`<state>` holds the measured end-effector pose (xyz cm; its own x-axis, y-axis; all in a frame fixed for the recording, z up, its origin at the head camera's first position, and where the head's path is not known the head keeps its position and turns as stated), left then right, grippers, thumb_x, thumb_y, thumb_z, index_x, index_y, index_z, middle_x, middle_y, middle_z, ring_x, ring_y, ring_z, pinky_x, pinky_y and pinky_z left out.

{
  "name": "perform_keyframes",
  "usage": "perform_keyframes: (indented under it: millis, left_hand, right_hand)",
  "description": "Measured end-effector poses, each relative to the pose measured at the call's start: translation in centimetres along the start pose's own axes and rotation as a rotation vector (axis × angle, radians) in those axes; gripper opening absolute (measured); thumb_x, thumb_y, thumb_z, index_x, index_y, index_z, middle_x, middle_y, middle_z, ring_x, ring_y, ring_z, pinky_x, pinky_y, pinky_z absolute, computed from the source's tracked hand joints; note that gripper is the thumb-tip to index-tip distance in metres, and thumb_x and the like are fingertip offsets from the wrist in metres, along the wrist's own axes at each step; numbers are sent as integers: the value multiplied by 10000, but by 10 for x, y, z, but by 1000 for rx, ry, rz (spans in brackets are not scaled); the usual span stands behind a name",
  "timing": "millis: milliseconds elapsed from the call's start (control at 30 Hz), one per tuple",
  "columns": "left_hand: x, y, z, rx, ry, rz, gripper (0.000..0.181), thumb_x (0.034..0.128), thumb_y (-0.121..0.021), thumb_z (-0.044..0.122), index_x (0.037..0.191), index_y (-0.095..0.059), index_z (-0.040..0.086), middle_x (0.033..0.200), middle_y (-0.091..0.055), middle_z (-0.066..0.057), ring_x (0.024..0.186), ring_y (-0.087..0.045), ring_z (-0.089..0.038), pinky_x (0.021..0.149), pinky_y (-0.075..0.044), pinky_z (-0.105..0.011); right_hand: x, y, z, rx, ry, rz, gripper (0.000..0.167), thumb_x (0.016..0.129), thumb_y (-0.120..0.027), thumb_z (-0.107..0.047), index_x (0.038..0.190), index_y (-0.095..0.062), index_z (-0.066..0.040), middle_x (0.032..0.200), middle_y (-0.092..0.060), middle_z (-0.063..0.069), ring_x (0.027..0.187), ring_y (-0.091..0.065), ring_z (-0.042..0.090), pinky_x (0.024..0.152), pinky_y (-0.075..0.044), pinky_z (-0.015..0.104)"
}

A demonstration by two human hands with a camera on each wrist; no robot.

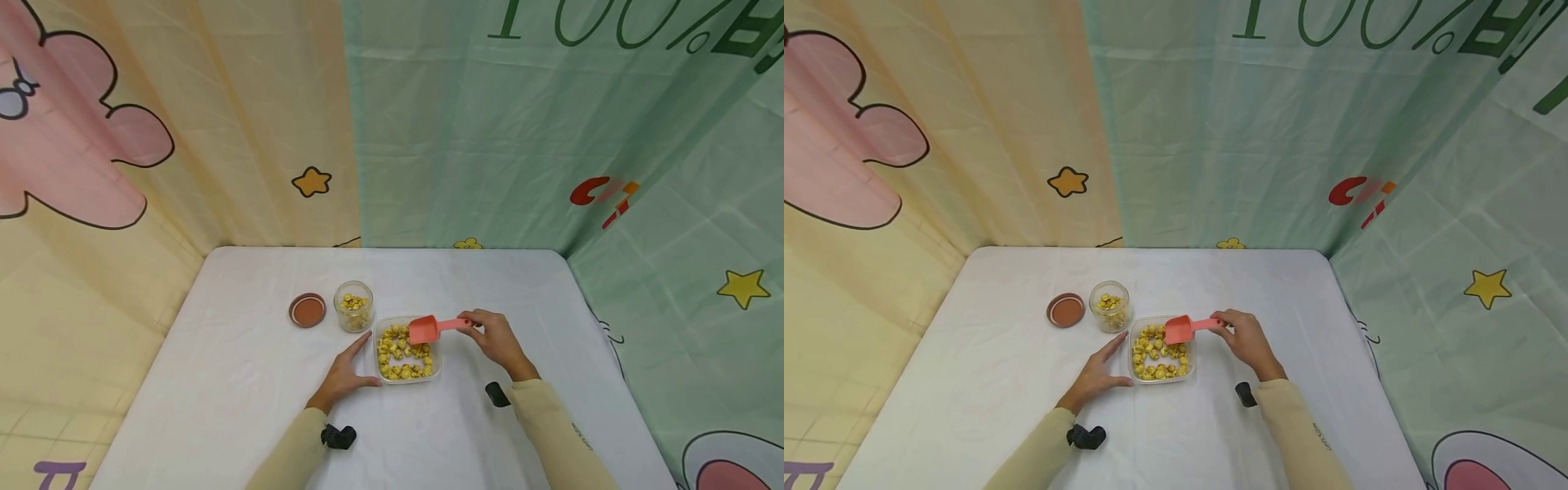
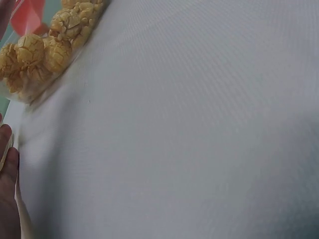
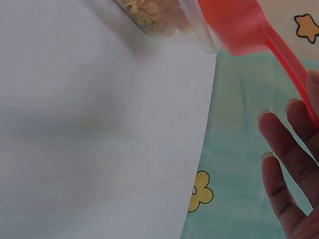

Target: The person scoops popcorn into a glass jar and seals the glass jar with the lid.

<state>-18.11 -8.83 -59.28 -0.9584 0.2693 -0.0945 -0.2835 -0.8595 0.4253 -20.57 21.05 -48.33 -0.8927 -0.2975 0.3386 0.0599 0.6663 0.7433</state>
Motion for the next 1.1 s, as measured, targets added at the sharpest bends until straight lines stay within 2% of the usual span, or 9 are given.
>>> perform_keyframes:
  millis: [167, 400, 667, 867, 1100]
  left_hand:
    - [4, -5, 3, 28, -18, -32, 1119, 592, -927, 286, 1514, -315, 120, 1544, -320, -125, 1426, -249, -346, 1164, -230, -521]
    - [7, -9, 4, 44, -31, -52, 1152, 586, -934, 252, 1516, -279, 62, 1546, -302, -156, 1421, -248, -369, 1158, -240, -528]
    - [10, -13, 2, 70, 21, -61, 1162, 595, -931, 271, 1523, -261, 71, 1544, -300, -169, 1418, -256, -373, 1154, -255, -525]
    - [10, -14, 2, 86, 31, -67, 1143, 608, -926, 248, 1520, -263, 59, 1533, -309, -193, 1410, -262, -394, 1148, -258, -540]
    - [11, -15, 1, 83, 31, -62, 1123, 619, -920, 228, 1518, -269, 58, 1527, -321, -193, 1409, -268, -388, 1151, -258, -530]
  right_hand:
    - [2, 1, -7, -41, 11, -32, 185, 796, -759, -100, 974, -733, -58, 813, -675, -40, 733, -553, 139, 636, -523, 357]
    - [6, 0, -17, -104, 0, -99, 181, 805, -754, -145, 961, -731, -55, 820, -677, -32, 766, -603, 154, 724, -564, 385]
    - [10, -5, -23, -216, -44, -125, 200, 794, -774, -172, 958, -733, -66, 805, -684, -19, 729, -607, 145, 712, -566, 376]
    - [11, -12, -26, -225, -84, -166, 177, 807, -766, -172, 946, -732, -68, 794, -669, -19, 721, -588, 145, 680, -551, 346]
    - [9, -19, -24, -225, -117, -159, 160, 793, -775, -168, 915, -733, -73, 768, -656, -28, 699, -577, 148, 638, -530, 315]
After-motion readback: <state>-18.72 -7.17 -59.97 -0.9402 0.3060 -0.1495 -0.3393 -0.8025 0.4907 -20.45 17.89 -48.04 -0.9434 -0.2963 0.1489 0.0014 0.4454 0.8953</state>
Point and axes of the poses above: each hand's wrist, its own x-axis towards the middle knuckle, its own y-axis out of the back of the hand, z = x × y, the point moved 5 cm from there along x, towards the middle knuckle
